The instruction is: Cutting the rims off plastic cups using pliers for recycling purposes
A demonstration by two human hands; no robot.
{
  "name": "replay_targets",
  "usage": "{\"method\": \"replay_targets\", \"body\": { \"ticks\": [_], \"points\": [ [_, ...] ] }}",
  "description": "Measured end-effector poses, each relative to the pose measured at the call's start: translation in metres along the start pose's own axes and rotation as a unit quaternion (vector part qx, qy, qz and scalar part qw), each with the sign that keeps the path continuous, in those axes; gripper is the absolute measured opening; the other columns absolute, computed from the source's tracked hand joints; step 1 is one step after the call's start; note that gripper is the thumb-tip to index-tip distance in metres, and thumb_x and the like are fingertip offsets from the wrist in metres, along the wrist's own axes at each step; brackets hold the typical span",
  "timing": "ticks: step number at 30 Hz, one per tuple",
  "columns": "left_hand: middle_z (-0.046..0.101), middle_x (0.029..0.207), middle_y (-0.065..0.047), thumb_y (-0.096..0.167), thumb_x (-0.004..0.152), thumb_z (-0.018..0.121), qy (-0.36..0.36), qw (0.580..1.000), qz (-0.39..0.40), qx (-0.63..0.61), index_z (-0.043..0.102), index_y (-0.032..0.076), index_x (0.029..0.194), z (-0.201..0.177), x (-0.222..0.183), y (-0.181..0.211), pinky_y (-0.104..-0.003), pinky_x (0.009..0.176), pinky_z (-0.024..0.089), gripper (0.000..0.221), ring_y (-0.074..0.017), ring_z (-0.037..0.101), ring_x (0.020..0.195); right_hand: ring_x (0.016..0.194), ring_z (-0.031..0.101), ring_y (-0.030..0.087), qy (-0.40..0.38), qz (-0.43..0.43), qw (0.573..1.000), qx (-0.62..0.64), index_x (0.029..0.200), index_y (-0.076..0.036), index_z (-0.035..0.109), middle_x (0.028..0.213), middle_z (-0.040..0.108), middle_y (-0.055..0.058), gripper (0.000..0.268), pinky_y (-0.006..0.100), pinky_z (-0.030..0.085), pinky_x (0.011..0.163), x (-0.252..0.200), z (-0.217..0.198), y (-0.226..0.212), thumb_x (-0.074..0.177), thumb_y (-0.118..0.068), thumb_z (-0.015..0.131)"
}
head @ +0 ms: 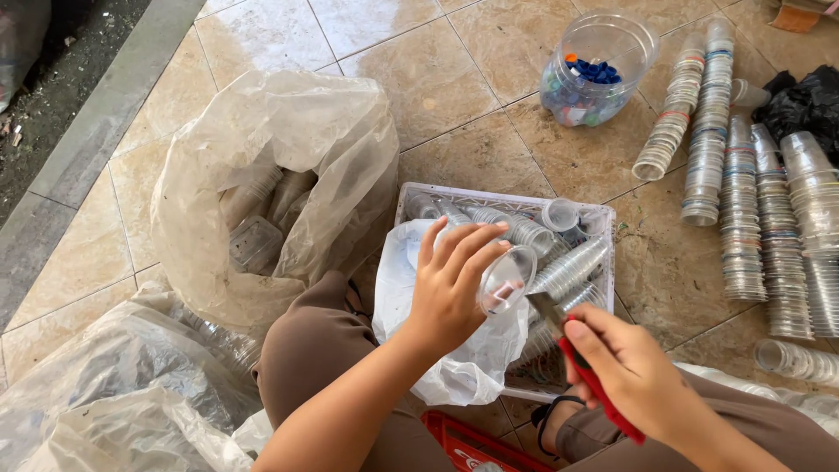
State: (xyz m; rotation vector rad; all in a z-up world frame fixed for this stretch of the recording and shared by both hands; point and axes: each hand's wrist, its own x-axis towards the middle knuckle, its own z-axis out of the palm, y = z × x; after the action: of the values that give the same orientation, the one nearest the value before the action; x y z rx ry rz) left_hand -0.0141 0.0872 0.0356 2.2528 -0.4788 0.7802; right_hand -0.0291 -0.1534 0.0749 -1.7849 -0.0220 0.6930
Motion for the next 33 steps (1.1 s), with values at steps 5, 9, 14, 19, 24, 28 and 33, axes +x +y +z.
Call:
{"method": "replay_targets", "body": {
  "ticks": [5,9,14,19,24,28,33],
  "points": [
    [0.065,0.132,-0.005,0.012,0.091,0.087,0.065,0.993,0.065,0.073,0.054,0.012,0.124,0.011,-0.004,-0.002,-0.064,0.123,0.025,0.046,-0.0263,0.060,0.127,0.042,0.059,0.035,0.001,0.145,0.978,0.147,0.108,0.010,0.066,0.063,0.066,0.029,0.033,0.042,0.047,0.037,0.001,0.019,0.002,0.104,-0.019,0.050],
    [0.069,0.127,-0.002,0.012,0.095,0.078,0.078,0.991,0.088,0.069,0.059,0.016,0.119,0.012,-0.009,-0.001,-0.066,0.121,0.022,0.031,-0.0245,0.061,0.125,0.044,0.062,0.037,-0.005,0.164,0.977,0.134,0.108,0.011,0.068,0.063,0.069,0.030,0.034,0.043,0.049,0.039,0.000,0.027,-0.003,0.103,-0.018,0.050],
    [0.071,0.124,0.005,0.010,0.091,0.086,0.115,0.982,0.114,0.092,0.062,0.022,0.117,0.018,-0.015,-0.002,-0.069,0.119,0.024,0.037,-0.0218,0.062,0.123,0.041,0.059,0.034,-0.028,0.189,0.975,0.113,0.095,0.009,0.064,0.060,0.068,0.029,0.034,0.042,0.048,0.042,-0.001,0.028,-0.002,0.106,-0.020,0.051],
    [0.069,0.125,0.006,0.009,0.091,0.085,0.139,0.979,0.107,0.101,0.061,0.022,0.119,0.024,-0.018,-0.005,-0.070,0.120,0.021,0.039,-0.0222,0.062,0.124,0.036,0.052,0.030,-0.033,0.180,0.979,0.090,0.092,0.007,0.064,0.055,0.065,0.026,0.034,0.038,0.040,0.038,-0.003,0.031,-0.005,0.107,-0.020,0.050],
    [0.069,0.125,0.007,0.006,0.088,0.090,0.151,0.976,0.111,0.109,0.061,0.024,0.116,0.028,-0.021,-0.007,-0.070,0.119,0.023,0.044,-0.0225,0.062,0.122,0.036,0.052,0.029,-0.025,0.179,0.981,0.075,0.090,0.007,0.065,0.055,0.065,0.025,0.034,0.038,0.040,0.038,-0.001,0.033,-0.007,0.105,-0.021,0.053],
    [0.069,0.124,0.008,0.011,0.090,0.085,0.187,0.967,0.101,0.138,0.059,0.026,0.119,0.036,-0.022,-0.012,-0.072,0.120,0.019,0.041,-0.0216,0.062,0.123,0.037,0.054,0.028,-0.027,0.163,0.983,0.078,0.092,0.006,0.067,0.055,0.065,0.023,0.035,0.037,0.040,0.037,0.002,0.033,-0.003,0.105,-0.022,0.052],
    [0.067,0.126,0.009,0.002,0.087,0.090,0.185,0.965,0.100,0.154,0.061,0.026,0.116,0.039,-0.023,-0.011,-0.072,0.119,0.021,0.048,-0.0207,0.060,0.124,0.037,0.052,0.028,-0.040,0.171,0.979,0.103,0.092,0.006,0.064,0.055,0.064,0.024,0.033,0.037,0.041,0.037,0.008,0.033,0.002,0.106,-0.021,0.052]
  ]
}}
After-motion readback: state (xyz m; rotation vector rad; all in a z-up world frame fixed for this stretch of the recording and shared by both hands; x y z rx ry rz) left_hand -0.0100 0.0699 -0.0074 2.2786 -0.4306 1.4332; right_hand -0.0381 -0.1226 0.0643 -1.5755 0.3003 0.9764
